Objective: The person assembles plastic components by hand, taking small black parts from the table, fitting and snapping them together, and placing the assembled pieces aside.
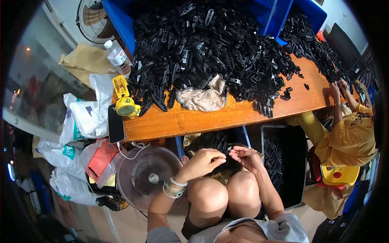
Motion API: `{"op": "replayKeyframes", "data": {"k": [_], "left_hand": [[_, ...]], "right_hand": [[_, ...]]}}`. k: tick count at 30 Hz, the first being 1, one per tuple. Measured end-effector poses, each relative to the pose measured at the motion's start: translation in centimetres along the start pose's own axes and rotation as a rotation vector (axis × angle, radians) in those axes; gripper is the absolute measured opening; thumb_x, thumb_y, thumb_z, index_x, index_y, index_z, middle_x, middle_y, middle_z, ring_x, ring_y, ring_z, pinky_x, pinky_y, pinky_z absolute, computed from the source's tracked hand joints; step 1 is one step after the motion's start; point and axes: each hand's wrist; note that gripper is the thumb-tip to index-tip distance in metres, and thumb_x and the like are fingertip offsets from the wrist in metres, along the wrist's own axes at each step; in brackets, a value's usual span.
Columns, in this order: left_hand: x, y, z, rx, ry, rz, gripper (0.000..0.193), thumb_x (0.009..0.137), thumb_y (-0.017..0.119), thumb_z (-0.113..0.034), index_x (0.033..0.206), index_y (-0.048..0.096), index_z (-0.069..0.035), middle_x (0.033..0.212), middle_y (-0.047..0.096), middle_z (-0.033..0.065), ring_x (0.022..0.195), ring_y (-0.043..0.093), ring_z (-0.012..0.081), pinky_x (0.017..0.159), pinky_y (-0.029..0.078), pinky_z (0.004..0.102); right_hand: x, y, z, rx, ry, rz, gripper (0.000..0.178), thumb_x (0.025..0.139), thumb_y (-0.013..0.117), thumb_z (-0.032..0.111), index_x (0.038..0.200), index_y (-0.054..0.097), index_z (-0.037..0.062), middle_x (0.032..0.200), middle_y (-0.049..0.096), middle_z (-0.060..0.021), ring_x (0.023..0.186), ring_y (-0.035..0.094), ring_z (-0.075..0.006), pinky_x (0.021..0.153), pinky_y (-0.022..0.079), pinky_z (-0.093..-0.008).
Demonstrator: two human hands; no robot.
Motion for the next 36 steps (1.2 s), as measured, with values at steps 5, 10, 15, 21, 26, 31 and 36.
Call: {"op": "replayKeyframes", "data": {"k": [5, 10, 15, 21, 26, 31, 36], "left_hand": [[-1.5, 0.2, -0.8, -0.093, -0.1, -0.217, 0.011, 0.083, 0.071, -0.006, 0.091, 0.068, 0.001, 0.078, 0.064, 0.0101, 0.061, 0.057, 0.0159, 0.056, 0.045, 0.0274], [-4.7, -1.7, -0.9, -0.192, -0.064, -0.699, 0.002, 0.084, 0.067, 0.0, 0.082, 0.067, 0.001, 0.07, 0.063, 0.0066, 0.054, 0.053, 0.0086, 0.048, 0.038, 0.0211], [-4.4, -2.4, -2.8, -0.12, 0.105, -0.761, 0.011, 0.085, 0.065, -0.006, 0.076, 0.064, 0.001, 0.069, 0.064, 0.0082, 0.054, 0.055, 0.012, 0.048, 0.04, 0.0226], [-2.3, -5.8, 1.7, -0.056, -0.088, -1.113, 0.012, 0.092, 0.058, -0.008, 0.091, 0.064, 0.003, 0.07, 0.06, 0.0057, 0.057, 0.055, 0.01, 0.049, 0.041, 0.0234], [2.2, -11.5, 7.6, 0.424, -0.429, -1.115, 0.056, 0.08, 0.074, -0.006, 0.128, 0.047, 0.004, 0.098, 0.06, 0.0171, 0.078, 0.061, 0.028, 0.072, 0.05, 0.0397], [3.7, -11.8, 8.3, 0.53, -0.541, -1.025, 0.065, 0.076, 0.075, -0.006, 0.131, 0.043, 0.004, 0.089, 0.062, 0.0204, 0.075, 0.061, 0.0329, 0.071, 0.05, 0.0411], [0.7, -10.2, 6.9, 0.364, -0.365, -1.164, 0.05, 0.08, 0.068, -0.001, 0.126, 0.048, 0.005, 0.087, 0.064, 0.0095, 0.068, 0.06, 0.0162, 0.065, 0.049, 0.0296]], "right_hand": [[1.1, 6.6, 4.2, -0.198, 0.059, 0.444, 0.036, 0.094, 0.044, 0.002, 0.127, 0.049, -0.0118, 0.123, 0.058, -0.025, 0.117, 0.058, -0.0323, 0.104, 0.045, -0.0401], [7.4, 16.9, 2.9, -0.624, -0.2, 0.645, 0.041, 0.086, 0.032, -0.014, 0.12, 0.056, -0.0098, 0.12, 0.06, -0.0199, 0.113, 0.061, -0.0267, 0.101, 0.047, -0.0361], [15.0, 24.9, -3.8, -1.31, -1.088, 0.694, 0.034, 0.075, 0.052, -0.005, 0.108, 0.061, -0.0038, 0.114, 0.055, -0.0192, 0.107, 0.054, -0.0362, 0.091, 0.044, -0.0405], [13.7, 22.4, -1.2, -1.48, -1.512, 0.443, 0.038, 0.077, 0.058, 0.011, 0.113, 0.06, 0.0, 0.117, 0.053, -0.0155, 0.115, 0.049, -0.0312, 0.093, 0.039, -0.0414], [9.8, 15.2, 2.2, -1.757, -1.401, -0.009, 0.038, 0.084, 0.063, 0.017, 0.118, 0.057, 0.0036, 0.128, 0.049, -0.0168, 0.128, 0.04, -0.0348, 0.107, 0.027, -0.0535], [10.1, 12.6, 1.6, -1.844, -1.475, -0.118, 0.039, 0.083, 0.063, 0.02, 0.119, 0.057, 0.0058, 0.13, 0.051, -0.0123, 0.131, 0.041, -0.0325, 0.11, 0.023, -0.0526], [11.1, 11.9, 1.2, -1.893, -1.523, -0.151, 0.042, 0.084, 0.06, 0.026, 0.12, 0.057, 0.0051, 0.133, 0.052, -0.0128, 0.134, 0.039, -0.0304, 0.112, 0.018, -0.0541]]}}
Point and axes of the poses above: each hand's wrist, its own x-axis towards the middle knuckle, its own y-axis out of the palm, z = x × y
